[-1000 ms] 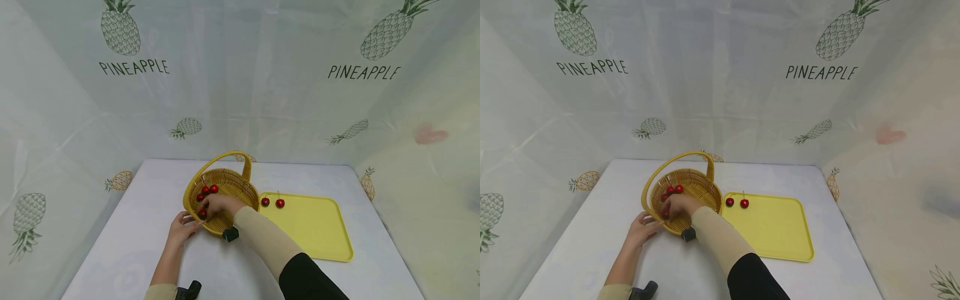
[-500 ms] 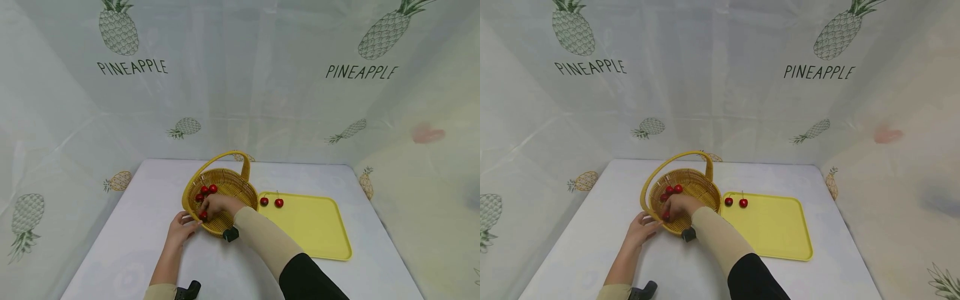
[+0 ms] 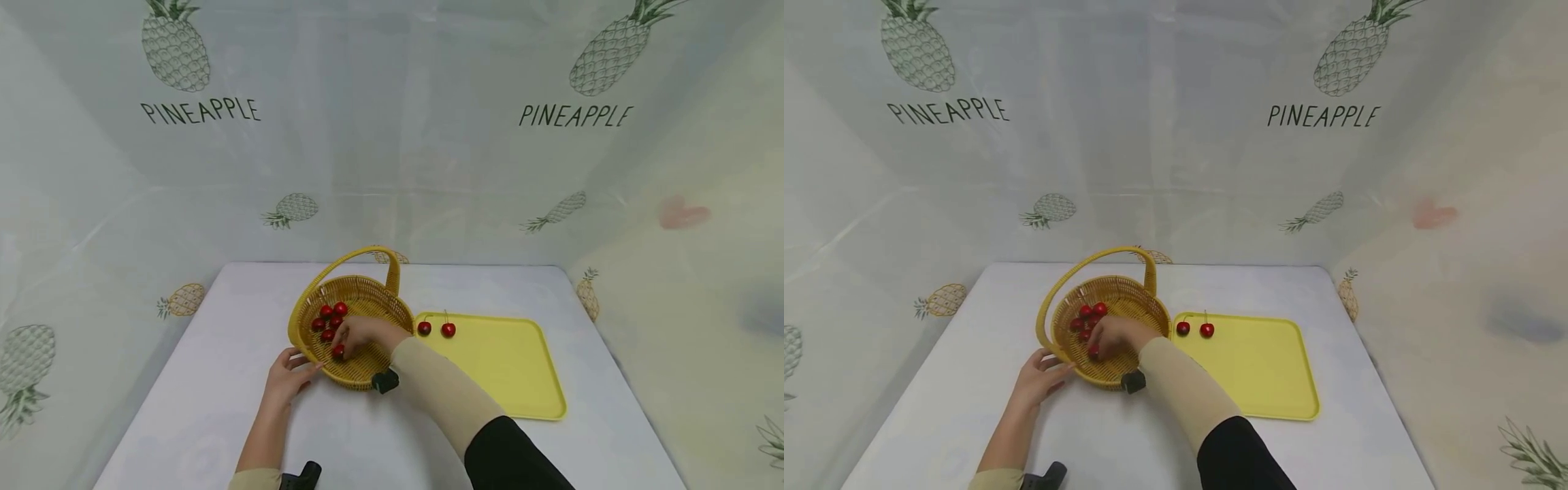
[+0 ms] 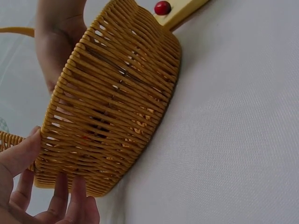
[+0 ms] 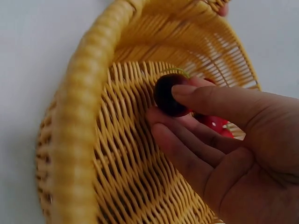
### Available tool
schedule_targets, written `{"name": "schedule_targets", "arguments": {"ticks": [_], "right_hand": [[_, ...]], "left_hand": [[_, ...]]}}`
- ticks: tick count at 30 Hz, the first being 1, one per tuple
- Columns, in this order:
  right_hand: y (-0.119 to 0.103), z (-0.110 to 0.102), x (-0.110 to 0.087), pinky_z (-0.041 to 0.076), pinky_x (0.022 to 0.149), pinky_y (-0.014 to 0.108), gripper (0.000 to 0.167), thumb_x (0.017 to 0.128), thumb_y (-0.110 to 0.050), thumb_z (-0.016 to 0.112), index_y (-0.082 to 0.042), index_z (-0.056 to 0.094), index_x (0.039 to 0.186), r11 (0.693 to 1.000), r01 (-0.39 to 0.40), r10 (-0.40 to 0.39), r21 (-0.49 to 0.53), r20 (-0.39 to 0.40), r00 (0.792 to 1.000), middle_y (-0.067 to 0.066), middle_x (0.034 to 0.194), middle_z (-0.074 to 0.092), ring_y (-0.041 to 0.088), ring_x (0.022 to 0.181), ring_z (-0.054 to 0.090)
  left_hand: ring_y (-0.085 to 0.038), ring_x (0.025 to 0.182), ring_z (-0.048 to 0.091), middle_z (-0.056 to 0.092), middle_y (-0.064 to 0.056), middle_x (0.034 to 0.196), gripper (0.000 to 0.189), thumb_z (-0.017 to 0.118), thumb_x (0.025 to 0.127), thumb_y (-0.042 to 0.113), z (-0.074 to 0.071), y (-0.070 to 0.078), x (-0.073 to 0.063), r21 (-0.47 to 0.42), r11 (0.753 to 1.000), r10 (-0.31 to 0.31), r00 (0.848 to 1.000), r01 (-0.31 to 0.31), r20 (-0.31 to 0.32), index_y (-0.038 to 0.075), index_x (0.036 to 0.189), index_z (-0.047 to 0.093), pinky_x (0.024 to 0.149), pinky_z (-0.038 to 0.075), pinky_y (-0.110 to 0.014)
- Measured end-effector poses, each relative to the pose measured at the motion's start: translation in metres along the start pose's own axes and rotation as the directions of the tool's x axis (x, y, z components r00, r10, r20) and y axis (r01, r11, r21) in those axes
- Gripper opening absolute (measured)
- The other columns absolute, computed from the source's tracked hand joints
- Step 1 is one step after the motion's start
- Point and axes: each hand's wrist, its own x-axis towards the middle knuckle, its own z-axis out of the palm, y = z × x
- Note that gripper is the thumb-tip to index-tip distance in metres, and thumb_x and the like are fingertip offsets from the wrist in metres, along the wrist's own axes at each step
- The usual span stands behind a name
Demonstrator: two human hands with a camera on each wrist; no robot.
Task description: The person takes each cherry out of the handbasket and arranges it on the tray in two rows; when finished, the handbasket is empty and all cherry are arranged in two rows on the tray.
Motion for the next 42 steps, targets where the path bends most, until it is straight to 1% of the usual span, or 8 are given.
{"name": "schedule_targets", "arguments": {"ticks": [5,11,21,33,36,38,40,42], "right_hand": [[0.007,-0.008,-0.007,0.054,0.082,0.043,0.026,0.081,0.012,0.070,0.001,0.071,0.106,0.991,0.023,-0.025,0.132,0.013,1.000,0.009,0.088,0.061,0.018,0.074,0.062],[0.010,-0.019,-0.018,0.052,0.085,0.049,0.023,0.081,0.012,0.071,0.003,0.070,0.103,0.987,0.035,-0.035,0.157,0.000,0.999,0.009,0.091,0.059,0.016,0.075,0.061],[0.011,-0.035,-0.038,0.052,0.084,0.047,0.021,0.083,0.009,0.071,-0.004,0.072,0.099,0.997,0.058,-0.057,0.057,-0.019,0.998,0.007,0.088,0.063,0.015,0.076,0.061],[0.018,-0.051,-0.063,0.054,0.082,0.043,0.025,0.084,0.005,0.072,-0.003,0.073,0.108,0.994,0.106,-0.108,-0.036,-0.053,0.993,0.000,0.089,0.066,0.012,0.080,0.061],[0.020,-0.055,-0.071,0.054,0.078,0.038,0.026,0.084,0.001,0.074,-0.006,0.073,0.109,0.992,0.100,-0.106,-0.080,-0.077,0.991,-0.002,0.090,0.067,0.012,0.081,0.061],[0.021,-0.059,-0.078,0.052,0.066,0.033,0.026,0.084,-0.002,0.075,-0.010,0.074,0.108,0.990,0.085,-0.095,-0.109,-0.096,0.991,-0.004,0.093,0.067,0.010,0.075,0.058],[0.022,-0.063,-0.085,0.044,0.053,0.029,0.026,0.084,-0.004,0.075,-0.012,0.074,0.109,0.990,0.069,-0.083,-0.125,-0.108,0.991,-0.004,0.095,0.066,0.010,0.062,0.049],[0.023,-0.068,-0.092,0.033,0.046,0.027,0.027,0.085,-0.006,0.074,-0.015,0.074,0.110,0.991,0.047,-0.063,-0.129,-0.119,0.991,-0.005,0.098,0.065,0.011,0.053,0.038]], "left_hand": [[-0.017,0.092,0.061,0.055,-0.023,0.128,0.058,0.079,0.084,0.017,-0.001,0.002,-0.003,-0.006,1.000,-0.008,1.000,0.008,0.003,0.003,0.131,0.050,0.085,0.050,-0.044],[-0.016,0.092,0.061,0.055,-0.023,0.129,0.058,0.079,0.084,0.017,-0.001,0.002,-0.003,-0.002,1.000,-0.009,1.000,0.009,0.013,0.003,0.132,0.050,0.085,0.051,-0.044],[-0.014,0.092,0.061,0.055,-0.021,0.129,0.058,0.079,0.084,0.017,-0.002,0.000,-0.002,0.001,1.000,-0.016,1.000,0.016,0.009,0.005,0.132,0.050,0.082,0.052,-0.038],[-0.013,0.090,0.062,0.054,-0.022,0.128,0.060,0.079,0.084,0.017,-0.001,0.000,-0.001,-0.010,1.000,-0.006,1.000,0.007,0.027,0.003,0.134,0.048,0.084,0.051,-0.042],[-0.014,0.091,0.062,0.054,-0.022,0.129,0.061,0.078,0.085,0.017,0.000,0.001,-0.002,-0.007,1.000,-0.013,1.000,0.013,0.025,0.004,0.135,0.047,0.085,0.051,-0.042],[-0.015,0.091,0.062,0.054,-0.021,0.128,0.060,0.078,0.085,0.017,0.000,0.001,-0.001,-0.008,1.000,-0.020,1.000,0.020,0.022,0.004,0.134,0.047,0.084,0.051,-0.041],[-0.016,0.092,0.062,0.054,-0.022,0.128,0.060,0.078,0.085,0.017,0.000,0.001,-0.002,-0.010,1.000,-0.017,1.000,0.017,0.025,0.003,0.134,0.047,0.085,0.051,-0.042],[-0.016,0.092,0.062,0.054,-0.022,0.128,0.059,0.078,0.085,0.017,0.001,0.002,-0.001,-0.008,1.000,-0.016,1.000,0.016,0.024,0.004,0.134,0.048,0.085,0.051,-0.042]]}}
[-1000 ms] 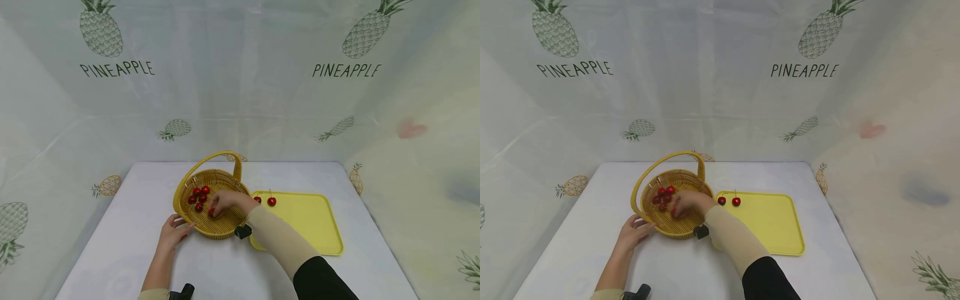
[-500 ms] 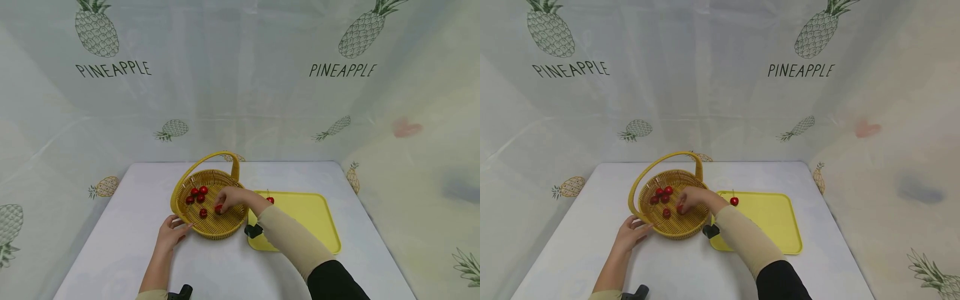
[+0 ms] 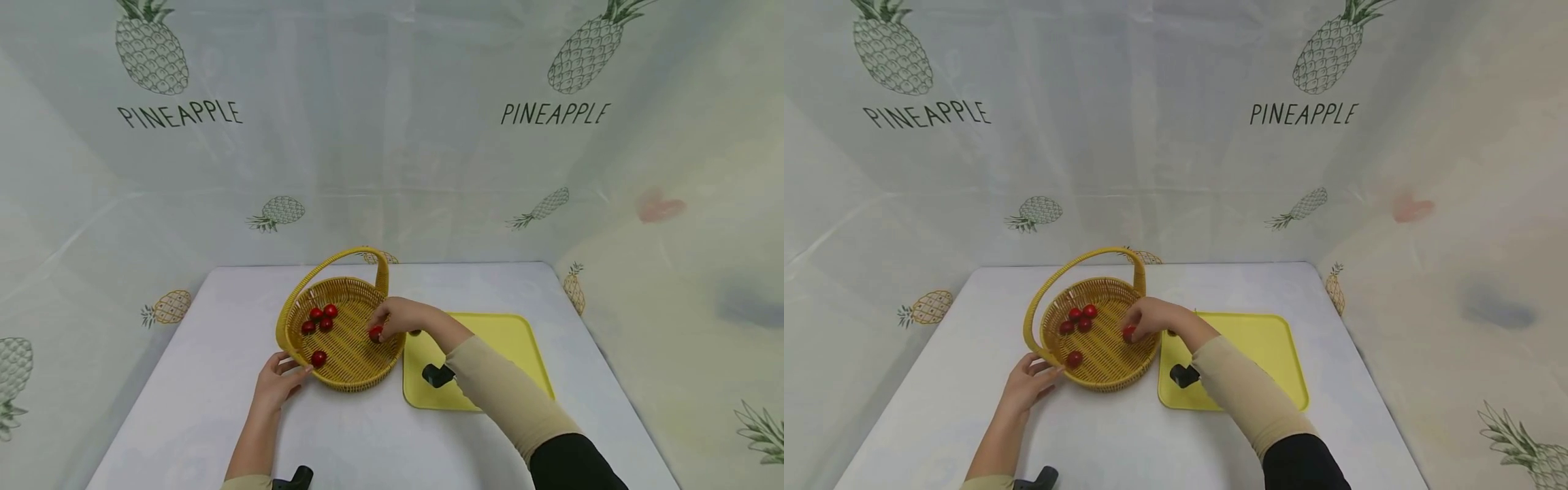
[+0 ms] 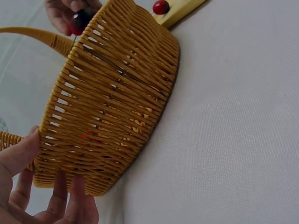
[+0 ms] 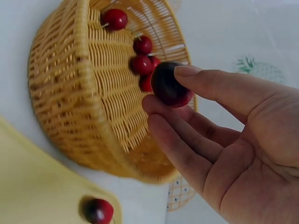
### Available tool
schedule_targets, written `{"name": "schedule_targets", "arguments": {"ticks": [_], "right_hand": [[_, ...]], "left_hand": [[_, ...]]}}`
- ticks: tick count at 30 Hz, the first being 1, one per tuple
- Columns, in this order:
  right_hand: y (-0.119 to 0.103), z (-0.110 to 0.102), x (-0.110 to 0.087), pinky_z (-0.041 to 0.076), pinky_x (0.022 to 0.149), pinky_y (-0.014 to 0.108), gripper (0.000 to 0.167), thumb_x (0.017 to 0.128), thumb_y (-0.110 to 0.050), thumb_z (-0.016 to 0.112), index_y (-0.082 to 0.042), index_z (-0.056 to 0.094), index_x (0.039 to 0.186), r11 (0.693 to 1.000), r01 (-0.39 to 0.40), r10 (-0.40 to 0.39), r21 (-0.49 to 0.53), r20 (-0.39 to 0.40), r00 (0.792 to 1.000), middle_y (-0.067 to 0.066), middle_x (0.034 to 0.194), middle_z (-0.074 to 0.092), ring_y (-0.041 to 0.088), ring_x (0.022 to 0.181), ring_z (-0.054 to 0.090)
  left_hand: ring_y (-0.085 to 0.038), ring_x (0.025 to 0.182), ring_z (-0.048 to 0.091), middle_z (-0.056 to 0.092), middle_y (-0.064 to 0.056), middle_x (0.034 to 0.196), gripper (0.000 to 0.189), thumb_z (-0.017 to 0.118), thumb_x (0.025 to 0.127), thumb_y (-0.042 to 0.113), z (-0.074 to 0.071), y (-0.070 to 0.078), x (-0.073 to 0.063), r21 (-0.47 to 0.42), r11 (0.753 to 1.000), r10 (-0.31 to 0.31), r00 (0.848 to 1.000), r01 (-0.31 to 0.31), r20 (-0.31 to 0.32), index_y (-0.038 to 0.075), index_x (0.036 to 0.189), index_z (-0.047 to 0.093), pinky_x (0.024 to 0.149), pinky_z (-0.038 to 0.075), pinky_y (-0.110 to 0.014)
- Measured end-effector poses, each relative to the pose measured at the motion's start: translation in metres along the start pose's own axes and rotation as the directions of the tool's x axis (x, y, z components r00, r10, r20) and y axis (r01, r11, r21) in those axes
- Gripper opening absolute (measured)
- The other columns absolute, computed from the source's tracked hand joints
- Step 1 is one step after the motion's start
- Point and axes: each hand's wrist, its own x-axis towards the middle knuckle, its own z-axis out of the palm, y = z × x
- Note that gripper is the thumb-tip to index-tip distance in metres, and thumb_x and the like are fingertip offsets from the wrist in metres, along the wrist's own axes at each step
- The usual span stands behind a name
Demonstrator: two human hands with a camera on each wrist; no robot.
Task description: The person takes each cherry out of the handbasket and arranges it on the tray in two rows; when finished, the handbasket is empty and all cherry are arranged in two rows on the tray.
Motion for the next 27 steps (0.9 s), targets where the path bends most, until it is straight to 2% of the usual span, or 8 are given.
{"name": "schedule_targets", "arguments": {"ticks": [3,5,9,11,16,18,22,27], "right_hand": [[0.005,-0.006,-0.009,0.030,0.044,0.027,0.027,0.086,-0.005,0.072,-0.016,0.073,0.111,0.999,-0.026,0.026,0.029,-0.005,1.000,-0.005,0.100,0.064,0.013,0.047,0.030],[0.009,-0.009,-0.014,0.034,0.046,0.027,0.027,0.087,-0.004,0.072,-0.015,0.073,0.111,0.998,-0.028,0.029,0.048,-0.011,1.000,-0.003,0.100,0.065,0.014,0.049,0.038],[0.019,-0.014,-0.022,0.045,0.056,0.028,0.026,0.086,-0.003,0.072,-0.014,0.074,0.110,0.999,0.000,0.002,0.044,-0.031,1.000,-0.001,0.102,0.065,0.017,0.065,0.057],[0.024,-0.016,-0.026,0.045,0.056,0.028,0.026,0.086,-0.002,0.072,-0.012,0.074,0.110,0.999,0.008,-0.005,0.047,-0.046,0.999,-0.001,0.104,0.065,0.018,0.070,0.060],[0.042,-0.019,-0.037,0.032,0.045,0.029,0.029,0.086,-0.003,0.071,-0.013,0.073,0.113,0.994,-0.026,0.034,0.104,-0.071,0.997,0.000,0.103,0.067,0.013,0.049,0.038],[0.050,-0.020,-0.040,0.034,0.044,0.029,0.028,0.086,-0.002,0.071,-0.012,0.073,0.113,0.993,-0.028,0.038,0.117,-0.084,0.996,0.002,0.102,0.067,0.013,0.047,0.036],[0.061,-0.023,-0.046,0.049,0.055,0.032,0.026,0.085,-0.002,0.072,-0.007,0.072,0.110,0.992,-0.003,0.018,0.127,-0.121,0.992,0.006,0.106,0.067,0.022,0.064,0.058],[0.075,-0.026,-0.052,0.053,0.075,0.045,0.026,0.085,-0.001,0.073,-0.003,0.071,0.111,0.990,0.009,0.014,0.141,-0.168,0.986,0.011,0.115,0.064,0.031,0.094,0.062]], "left_hand": [[-0.016,0.092,0.061,0.054,-0.022,0.128,0.058,0.078,0.085,0.017,0.000,0.001,-0.001,0.003,1.000,0.001,1.000,-0.001,-0.001,0.004,0.133,0.048,0.085,0.051,-0.042],[-0.016,0.093,0.061,0.055,-0.021,0.128,0.057,0.078,0.085,0.016,0.000,0.001,-0.001,0.006,1.000,-0.001,1.000,0.001,-0.004,0.004,0.133,0.048,0.085,0.051,-0.041],[-0.017,0.094,0.061,0.054,-0.021,0.129,0.058,0.078,0.085,0.016,-0.001,0.000,-0.002,0.007,1.000,-0.002,1.000,0.002,-0.005,0.004,0.133,0.048,0.086,0.050,-0.042],[-0.018,0.094,0.061,0.054,-0.022,0.129,0.057,0.077,0.085,0.016,-0.001,0.000,-0.001,0.007,1.000,-0.001,1.000,0.001,-0.003,0.004,0.133,0.048,0.086,0.050,-0.042],[-0.017,0.094,0.061,0.054,-0.022,0.129,0.056,0.076,0.086,0.015,0.000,0.000,-0.001,0.006,1.000,-0.002,1.000,0.002,-0.004,0.004,0.133,0.048,0.085,0.051,-0.041],[-0.017,0.094,0.061,0.054,-0.021,0.129,0.055,0.076,0.086,0.015,0.000,0.000,-0.002,0.006,1.000,0.000,1.000,0.001,-0.003,0.004,0.133,0.048,0.085,0.051,-0.041],[-0.017,0.092,0.061,0.055,-0.022,0.128,0.055,0.076,0.086,0.014,0.000,0.000,-0.002,0.008,1.000,0.008,1.000,-0.008,-0.003,0.004,0.133,0.048,0.085,0.051,-0.042],[-0.015,0.091,0.061,0.054,-0.022,0.129,0.059,0.077,0.086,0.015,-0.001,0.000,-0.001,0.006,1.000,0.005,1.000,-0.005,0.001,0.003,0.134,0.047,0.084,0.051,-0.042]]}}
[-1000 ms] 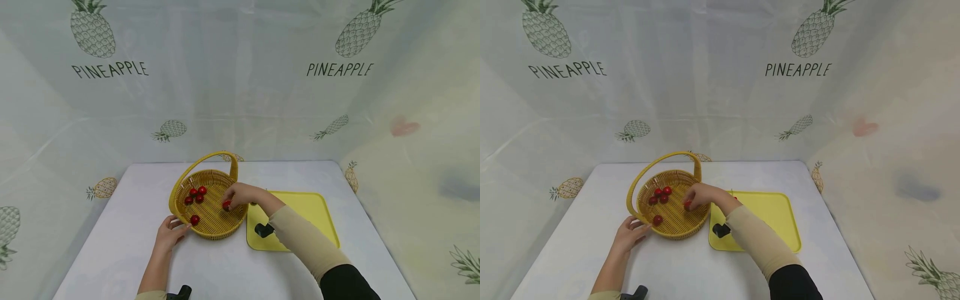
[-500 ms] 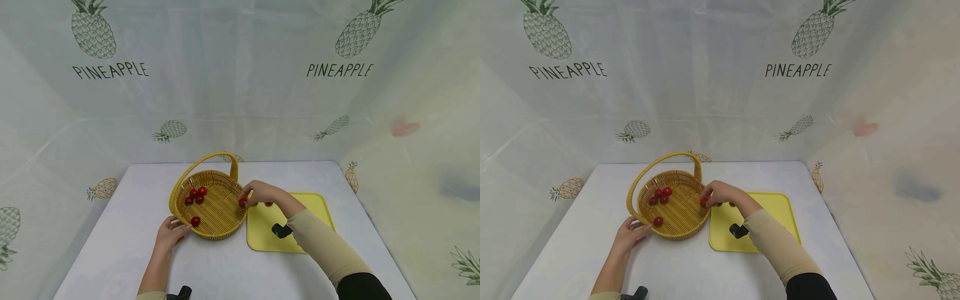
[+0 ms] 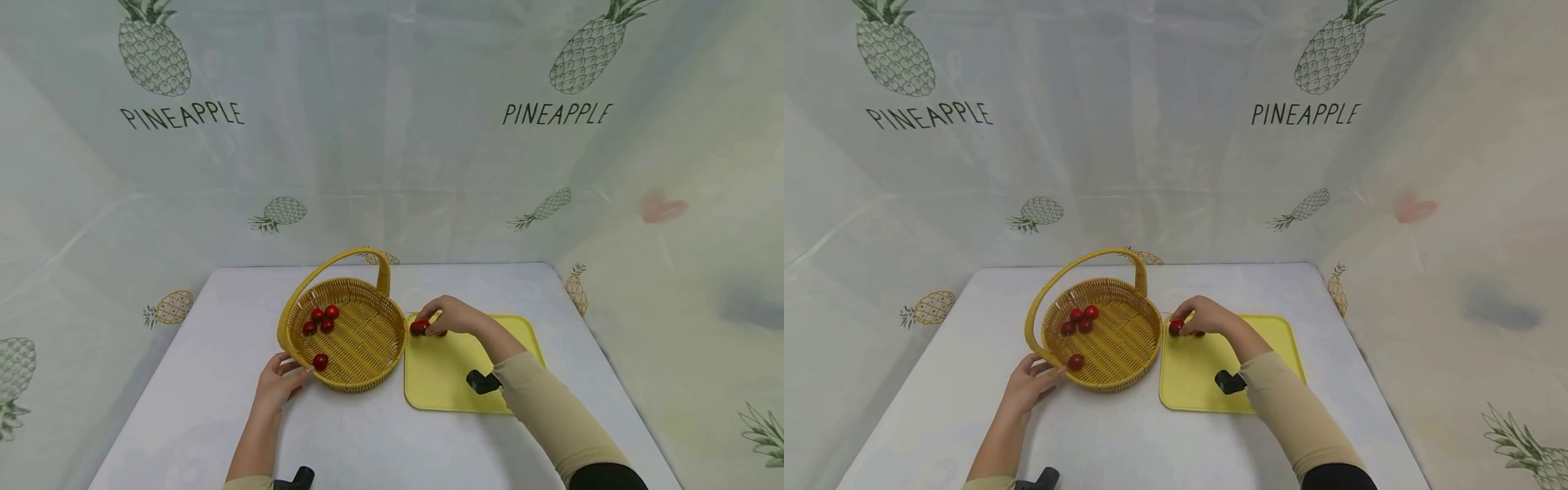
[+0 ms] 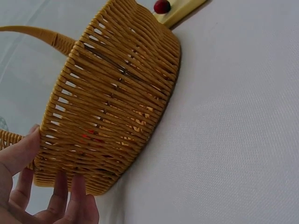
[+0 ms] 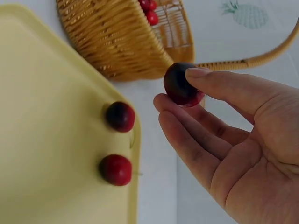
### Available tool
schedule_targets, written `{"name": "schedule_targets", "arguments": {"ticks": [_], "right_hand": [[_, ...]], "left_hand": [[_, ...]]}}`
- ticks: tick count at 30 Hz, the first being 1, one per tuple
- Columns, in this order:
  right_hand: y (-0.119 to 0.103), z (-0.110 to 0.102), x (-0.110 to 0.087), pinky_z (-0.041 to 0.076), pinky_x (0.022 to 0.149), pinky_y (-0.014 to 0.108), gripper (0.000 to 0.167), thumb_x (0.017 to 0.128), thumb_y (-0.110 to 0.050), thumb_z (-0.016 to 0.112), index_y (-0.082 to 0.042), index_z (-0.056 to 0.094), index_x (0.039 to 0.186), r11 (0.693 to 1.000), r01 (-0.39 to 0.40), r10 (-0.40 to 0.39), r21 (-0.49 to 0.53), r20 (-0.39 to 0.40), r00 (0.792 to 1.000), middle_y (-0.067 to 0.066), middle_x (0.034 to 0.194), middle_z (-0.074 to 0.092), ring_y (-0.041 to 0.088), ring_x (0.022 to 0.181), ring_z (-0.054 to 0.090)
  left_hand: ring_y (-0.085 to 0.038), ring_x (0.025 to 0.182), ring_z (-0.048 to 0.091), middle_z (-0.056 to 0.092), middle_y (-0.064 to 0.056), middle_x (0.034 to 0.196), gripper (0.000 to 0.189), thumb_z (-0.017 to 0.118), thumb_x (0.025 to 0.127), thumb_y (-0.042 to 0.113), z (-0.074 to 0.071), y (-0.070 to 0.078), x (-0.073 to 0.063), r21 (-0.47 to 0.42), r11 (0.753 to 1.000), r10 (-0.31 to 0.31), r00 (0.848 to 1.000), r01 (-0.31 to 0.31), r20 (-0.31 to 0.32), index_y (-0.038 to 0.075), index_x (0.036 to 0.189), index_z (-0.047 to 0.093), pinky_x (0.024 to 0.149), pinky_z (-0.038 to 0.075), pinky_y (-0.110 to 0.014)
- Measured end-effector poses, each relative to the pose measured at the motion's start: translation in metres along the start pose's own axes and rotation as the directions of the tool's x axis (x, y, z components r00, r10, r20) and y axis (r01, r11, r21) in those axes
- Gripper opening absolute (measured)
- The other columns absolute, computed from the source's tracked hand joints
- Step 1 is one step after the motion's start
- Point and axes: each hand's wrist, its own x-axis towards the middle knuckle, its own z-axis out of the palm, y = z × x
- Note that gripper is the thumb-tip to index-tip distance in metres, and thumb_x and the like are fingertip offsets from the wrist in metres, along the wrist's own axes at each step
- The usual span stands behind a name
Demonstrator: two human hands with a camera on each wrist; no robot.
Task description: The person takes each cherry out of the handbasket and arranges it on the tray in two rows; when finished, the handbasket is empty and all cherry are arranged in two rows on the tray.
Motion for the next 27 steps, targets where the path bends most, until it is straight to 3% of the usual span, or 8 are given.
{"name": "schedule_targets", "arguments": {"ticks": [3,6,14,27], "right_hand": [[0.009,-0.002,-0.003,0.053,0.080,0.048,0.025,0.085,0.000,0.072,-0.002,0.071,0.110,1.000,-0.006,0.006,0.006,-0.040,0.999,0.012,0.116,0.064,0.028,0.099,0.062],[0.018,-0.002,-0.005,0.054,0.080,0.047,0.025,0.085,0.003,0.071,0.000,0.070,0.110,0.999,-0.012,0.015,0.048,-0.061,0.998,0.015,0.114,0.064,0.025,0.093,0.064],[0.043,0.002,-0.008,0.054,0.078,0.037,0.025,0.086,0.000,0.071,0.000,0.070,0.112,0.997,-0.041,0.051,0.073,-0.141,0.989,0.015,0.114,0.064,0.026,0.098,0.063],[0.074,0.007,-0.014,0.053,0.078,0.045,0.026,0.088,0.000,0.069,0.004,0.068,0.114,0.995,-0.074,0.087,0.063,-0.246,0.965,0.016,0.110,0.064,0.026,0.092,0.064]], "left_hand": [[-0.015,0.091,0.061,0.054,-0.023,0.129,0.062,0.078,0.085,0.018,0.001,0.001,0.000,-0.001,1.000,0.008,1.000,-0.008,0.010,0.002,0.135,0.046,0.084,0.051,-0.042],[-0.015,0.091,0.061,0.054,-0.023,0.129,0.063,0.079,0.085,0.018,0.001,0.001,0.000,-0.005,1.000,0.014,1.000,-0.014,0.015,0.001,0.135,0.045,0.084,0.051,-0.043],[-0.014,0.090,0.062,0.054,-0.023,0.129,0.061,0.077,0.086,0.017,0.000,0.001,0.000,-0.009,1.000,0.000,1.000,0.000,0.009,0.001,0.136,0.045,0.084,0.051,-0.043],[-0.016,0.091,0.061,0.054,-0.022,0.128,0.062,0.079,0.084,0.018,0.000,-0.001,0.001,-0.006,1.000,0.008,1.000,-0.008,-0.004,0.002,0.135,0.047,0.083,0.051,-0.042]]}}
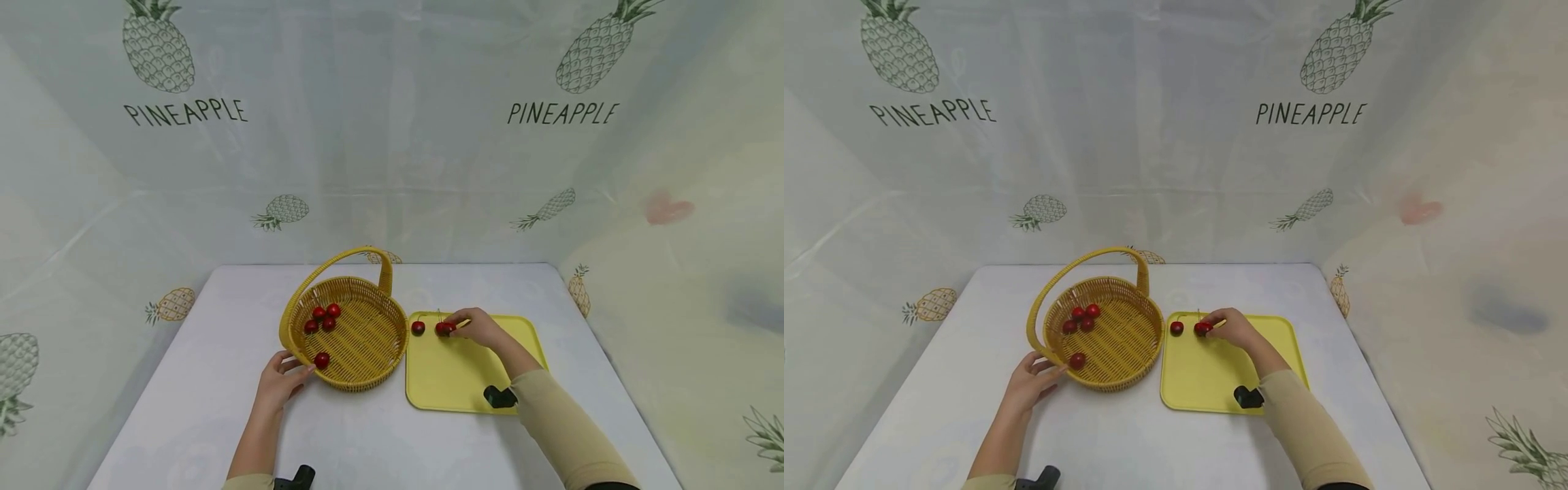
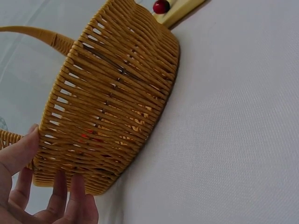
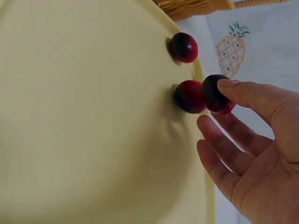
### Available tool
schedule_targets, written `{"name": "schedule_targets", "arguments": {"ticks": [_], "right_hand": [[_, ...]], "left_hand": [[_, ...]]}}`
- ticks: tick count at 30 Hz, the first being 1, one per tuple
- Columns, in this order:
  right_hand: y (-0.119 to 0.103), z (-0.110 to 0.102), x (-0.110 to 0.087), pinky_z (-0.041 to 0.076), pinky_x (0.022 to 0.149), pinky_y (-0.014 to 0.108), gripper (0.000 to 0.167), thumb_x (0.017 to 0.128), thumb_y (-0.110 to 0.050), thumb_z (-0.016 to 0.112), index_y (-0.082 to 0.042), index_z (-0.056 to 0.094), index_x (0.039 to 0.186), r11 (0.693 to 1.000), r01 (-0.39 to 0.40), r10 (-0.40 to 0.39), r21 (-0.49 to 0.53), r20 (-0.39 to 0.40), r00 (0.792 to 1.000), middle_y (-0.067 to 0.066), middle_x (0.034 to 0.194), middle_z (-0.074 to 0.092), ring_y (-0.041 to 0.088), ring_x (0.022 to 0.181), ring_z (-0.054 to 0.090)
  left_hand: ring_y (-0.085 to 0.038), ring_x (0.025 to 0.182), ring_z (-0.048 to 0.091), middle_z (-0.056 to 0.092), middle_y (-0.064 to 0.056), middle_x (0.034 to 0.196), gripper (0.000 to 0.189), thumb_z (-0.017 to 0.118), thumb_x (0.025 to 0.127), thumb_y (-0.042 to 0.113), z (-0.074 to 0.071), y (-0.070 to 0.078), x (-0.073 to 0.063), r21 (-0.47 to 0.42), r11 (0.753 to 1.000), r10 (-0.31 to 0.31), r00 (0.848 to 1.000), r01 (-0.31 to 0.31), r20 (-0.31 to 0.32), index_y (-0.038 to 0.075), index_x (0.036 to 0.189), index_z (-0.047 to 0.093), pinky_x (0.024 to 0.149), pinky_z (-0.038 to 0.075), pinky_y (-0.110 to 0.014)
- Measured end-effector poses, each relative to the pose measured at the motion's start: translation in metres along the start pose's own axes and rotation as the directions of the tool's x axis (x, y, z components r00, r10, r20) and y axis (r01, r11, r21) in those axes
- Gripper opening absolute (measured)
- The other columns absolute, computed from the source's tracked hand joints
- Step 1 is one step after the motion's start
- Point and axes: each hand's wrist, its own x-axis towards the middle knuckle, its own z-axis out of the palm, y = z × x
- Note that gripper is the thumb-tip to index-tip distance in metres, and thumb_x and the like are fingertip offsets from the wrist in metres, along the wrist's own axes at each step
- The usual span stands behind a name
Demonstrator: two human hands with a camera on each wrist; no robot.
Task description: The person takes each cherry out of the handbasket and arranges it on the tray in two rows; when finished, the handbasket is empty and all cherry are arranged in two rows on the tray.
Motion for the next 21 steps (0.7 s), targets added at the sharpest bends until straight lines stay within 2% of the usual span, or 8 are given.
{"name": "schedule_targets", "arguments": {"ticks": [7,14,21], "right_hand": [[0.005,-0.001,-0.003,0.052,0.075,0.041,0.026,0.087,-0.001,0.069,0.005,0.068,0.113,0.999,-0.044,0.043,-0.008,-0.034,0.998,0.017,0.108,0.065,0.030,0.095,0.059],[0.014,-0.003,-0.004,0.051,0.076,0.045,0.028,0.088,-0.001,0.068,0.004,0.067,0.115,0.996,-0.087,0.088,0.020,-0.056,0.995,0.015,0.105,0.065,0.024,0.087,0.059],[0.022,-0.005,-0.002,0.052,0.076,0.042,0.030,0.087,0.001,0.068,0.007,0.065,0.116,0.993,-0.111,0.114,0.042,-0.076,0.991,0.019,0.104,0.065,0.026,0.087,0.061]], "left_hand": [[-0.014,0.089,0.062,0.054,-0.022,0.127,0.061,0.079,0.084,0.017,0.000,0.000,-0.001,-0.004,1.000,0.009,1.000,-0.009,0.006,0.001,0.134,0.047,0.082,0.051,-0.042],[-0.014,0.089,0.062,0.054,-0.022,0.128,0.062,0.080,0.084,0.017,0.000,-0.001,0.001,-0.011,1.000,0.006,1.000,-0.006,0.010,0.002,0.134,0.047,0.082,0.051,-0.043],[-0.015,0.091,0.061,0.054,-0.021,0.128,0.059,0.078,0.085,0.016,0.000,-0.001,0.001,-0.003,1.000,-0.005,1.000,0.005,0.004,0.003,0.134,0.047,0.084,0.051,-0.043]]}}
